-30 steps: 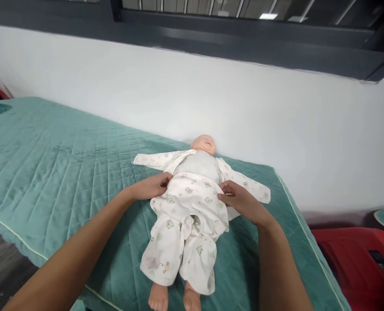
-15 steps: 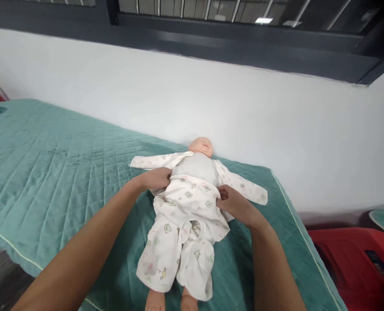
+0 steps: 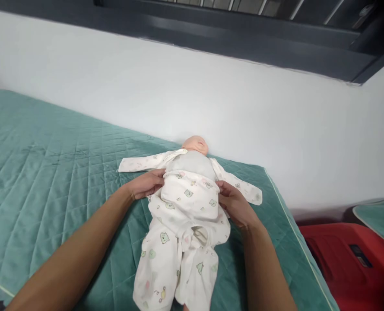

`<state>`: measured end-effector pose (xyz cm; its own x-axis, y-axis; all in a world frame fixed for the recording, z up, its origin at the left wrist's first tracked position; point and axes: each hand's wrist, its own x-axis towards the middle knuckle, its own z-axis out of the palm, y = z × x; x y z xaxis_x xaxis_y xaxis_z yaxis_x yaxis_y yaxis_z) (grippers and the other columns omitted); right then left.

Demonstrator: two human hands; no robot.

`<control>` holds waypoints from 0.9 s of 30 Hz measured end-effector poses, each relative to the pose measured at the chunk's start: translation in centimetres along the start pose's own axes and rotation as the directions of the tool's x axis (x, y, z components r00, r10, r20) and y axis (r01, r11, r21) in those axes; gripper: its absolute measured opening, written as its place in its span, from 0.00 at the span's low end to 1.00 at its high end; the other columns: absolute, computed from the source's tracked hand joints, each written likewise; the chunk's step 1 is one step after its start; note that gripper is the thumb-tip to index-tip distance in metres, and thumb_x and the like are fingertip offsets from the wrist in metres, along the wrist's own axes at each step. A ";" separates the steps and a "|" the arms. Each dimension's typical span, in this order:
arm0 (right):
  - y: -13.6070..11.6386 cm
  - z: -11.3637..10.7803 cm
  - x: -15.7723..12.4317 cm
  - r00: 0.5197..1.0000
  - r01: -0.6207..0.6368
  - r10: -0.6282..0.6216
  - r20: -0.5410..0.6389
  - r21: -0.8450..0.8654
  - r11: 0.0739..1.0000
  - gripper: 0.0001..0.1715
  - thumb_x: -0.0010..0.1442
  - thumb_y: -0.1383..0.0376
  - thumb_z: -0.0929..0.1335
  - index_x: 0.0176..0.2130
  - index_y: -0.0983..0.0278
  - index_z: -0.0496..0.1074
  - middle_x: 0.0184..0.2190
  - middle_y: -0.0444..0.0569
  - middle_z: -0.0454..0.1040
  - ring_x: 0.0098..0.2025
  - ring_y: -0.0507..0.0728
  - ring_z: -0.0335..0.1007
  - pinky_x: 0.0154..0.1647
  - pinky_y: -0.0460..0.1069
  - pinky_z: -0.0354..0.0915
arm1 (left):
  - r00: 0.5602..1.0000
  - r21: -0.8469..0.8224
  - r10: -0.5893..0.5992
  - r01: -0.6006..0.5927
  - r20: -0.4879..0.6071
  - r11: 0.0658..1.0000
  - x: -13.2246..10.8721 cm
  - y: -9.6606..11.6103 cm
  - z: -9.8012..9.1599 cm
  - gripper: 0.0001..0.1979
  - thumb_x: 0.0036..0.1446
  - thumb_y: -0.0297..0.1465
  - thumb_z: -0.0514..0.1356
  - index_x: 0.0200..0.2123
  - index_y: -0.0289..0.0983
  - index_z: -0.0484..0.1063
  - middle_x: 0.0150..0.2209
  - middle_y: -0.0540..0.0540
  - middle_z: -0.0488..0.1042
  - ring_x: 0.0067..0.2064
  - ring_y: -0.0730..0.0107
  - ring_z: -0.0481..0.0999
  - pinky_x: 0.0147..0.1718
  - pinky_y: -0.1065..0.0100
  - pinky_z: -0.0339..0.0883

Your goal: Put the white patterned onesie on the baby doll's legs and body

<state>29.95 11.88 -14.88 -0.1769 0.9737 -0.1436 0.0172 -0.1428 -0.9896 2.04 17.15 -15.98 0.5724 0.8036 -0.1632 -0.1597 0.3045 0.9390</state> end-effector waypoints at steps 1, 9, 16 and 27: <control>0.0 -0.2 -0.1 1.000 -0.010 0.010 0.017 -0.012 1.000 0.17 0.51 0.59 0.72 0.38 0.63 0.67 0.33 0.45 0.74 0.32 0.52 0.69 0.32 0.47 0.63 | 1.000 0.017 0.000 0.000 0.011 1.000 -0.2 0.2 -0.1 0.21 0.45 0.24 0.60 0.46 0.37 0.72 0.44 0.43 0.78 0.45 0.62 0.77 0.48 0.59 0.69; -0.7 -0.5 -0.6 0.991 -0.075 0.095 0.092 -0.205 0.976 0.13 0.52 0.64 0.70 0.38 0.63 0.66 0.36 0.46 0.74 0.38 0.55 0.71 0.35 0.47 0.65 | 0.982 0.260 0.080 -0.124 0.172 0.958 -1.1 0.9 -0.5 0.31 0.41 0.20 0.61 0.53 0.36 0.68 0.53 0.42 0.73 0.57 0.56 0.68 0.55 0.58 0.62; -0.1 -0.5 -0.3 0.987 -0.156 0.162 -0.011 -0.338 0.928 0.16 0.47 0.66 0.71 0.38 0.64 0.68 0.32 0.45 0.73 0.34 0.55 0.70 0.30 0.46 0.64 | 0.993 0.330 0.031 -0.067 0.113 0.942 -1.5 1.4 -0.5 0.27 0.43 0.22 0.61 0.51 0.35 0.70 0.46 0.43 0.77 0.49 0.57 0.73 0.49 0.60 0.66; -1.1 0.7 -0.6 0.995 -0.094 0.079 -0.055 -0.405 0.909 0.15 0.46 0.64 0.70 0.37 0.63 0.78 0.32 0.47 0.79 0.37 0.62 0.73 0.34 0.50 0.67 | 0.999 0.305 0.008 -0.024 0.053 0.952 -1.6 0.9 -1.0 0.20 0.41 0.24 0.61 0.42 0.36 0.74 0.35 0.46 0.79 0.40 0.62 0.76 0.41 0.65 0.69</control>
<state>29.36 11.37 -13.70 -0.1210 0.9676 -0.2215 0.4312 -0.1498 -0.8897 0.17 16.70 -15.21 0.6132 0.7775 -0.1395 0.0801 0.1145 0.9902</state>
